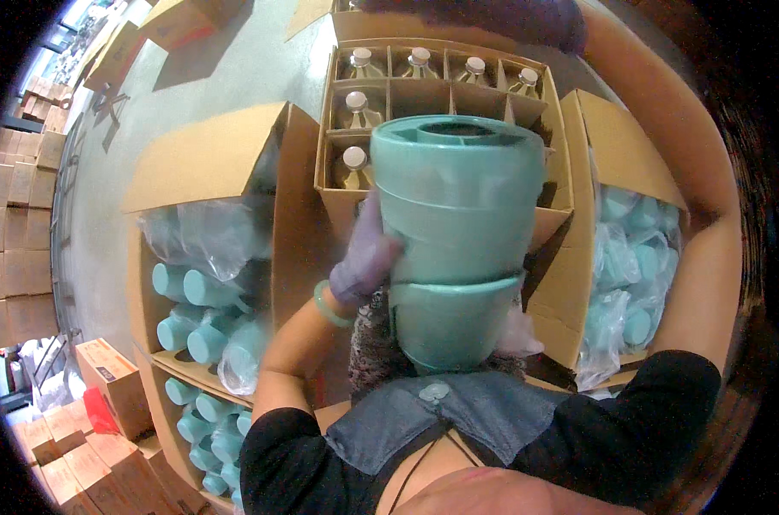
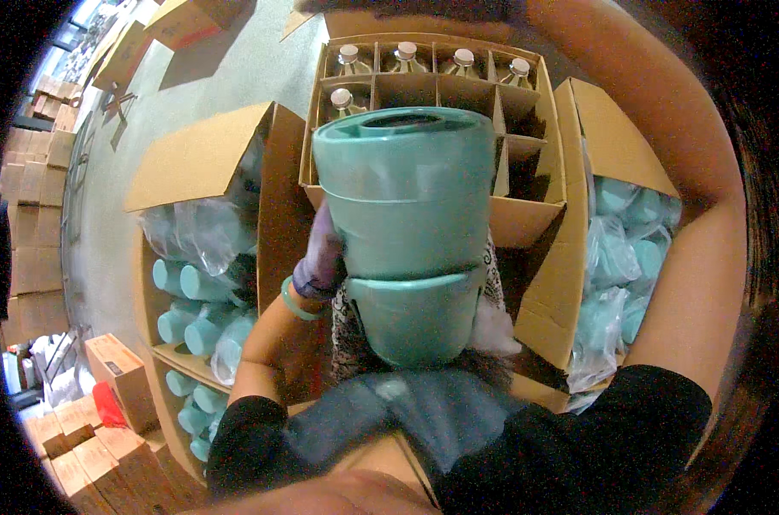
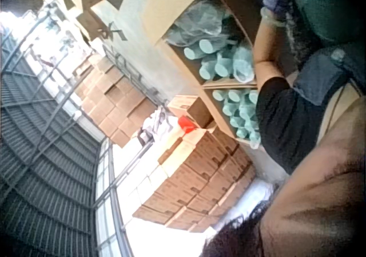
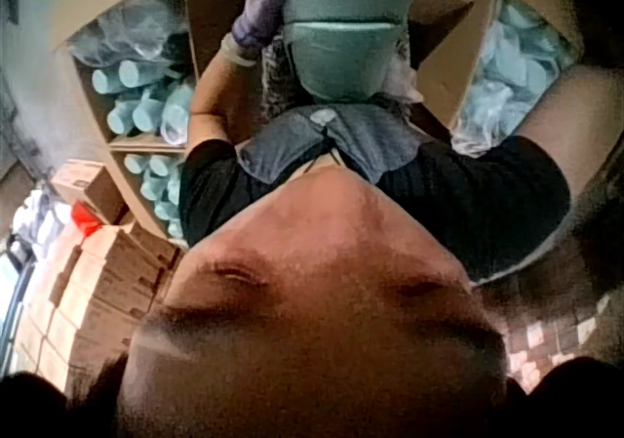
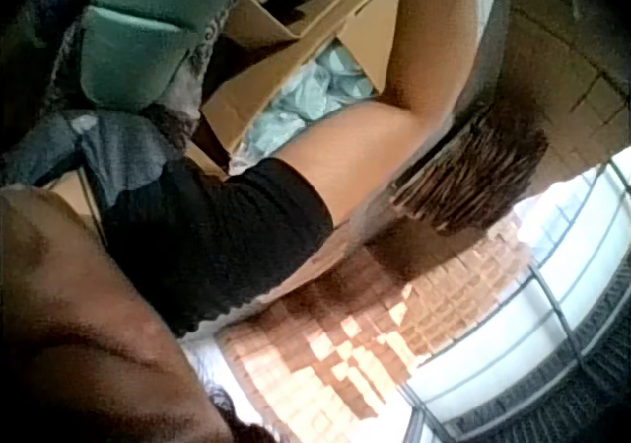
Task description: The person assembles light green plastic containers by inserting a metal insert into the base, screwing on the lid, and placing the completed unit into a clear plastic bag. The person repeats this process multiple times, placing the packaged containers into a cardboard box.
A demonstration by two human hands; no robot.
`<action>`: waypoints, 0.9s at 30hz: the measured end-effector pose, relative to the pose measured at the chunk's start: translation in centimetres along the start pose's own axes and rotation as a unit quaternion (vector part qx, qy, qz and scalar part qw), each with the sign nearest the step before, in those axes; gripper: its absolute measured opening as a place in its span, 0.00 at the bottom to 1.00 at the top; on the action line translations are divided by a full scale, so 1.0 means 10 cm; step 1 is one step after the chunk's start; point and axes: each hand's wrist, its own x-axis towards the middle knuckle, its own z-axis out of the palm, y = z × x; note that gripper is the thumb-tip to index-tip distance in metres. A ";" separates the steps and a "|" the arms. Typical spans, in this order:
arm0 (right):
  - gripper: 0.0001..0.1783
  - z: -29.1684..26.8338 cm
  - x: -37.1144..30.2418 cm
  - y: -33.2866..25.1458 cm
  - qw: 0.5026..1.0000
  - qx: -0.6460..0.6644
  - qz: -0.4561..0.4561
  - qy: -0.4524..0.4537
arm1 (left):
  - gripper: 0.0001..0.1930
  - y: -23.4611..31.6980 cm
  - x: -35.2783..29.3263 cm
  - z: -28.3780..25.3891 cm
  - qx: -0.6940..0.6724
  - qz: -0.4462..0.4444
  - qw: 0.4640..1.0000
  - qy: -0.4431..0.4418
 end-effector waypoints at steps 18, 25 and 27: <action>0.15 0.06 0.02 0.70 0.938 -0.155 -0.290 0.109 | 0.21 0.44 0.82 -0.49 -0.155 0.071 0.969 -0.177; 0.33 0.00 0.25 0.28 0.994 -0.045 0.094 -0.030 | 0.20 1.00 1.38 -0.70 -0.046 -0.431 0.866 -0.248; 0.35 0.03 0.31 0.34 0.989 -0.125 0.074 -0.008 | 0.19 1.02 1.35 -0.62 0.099 -0.294 0.890 -0.334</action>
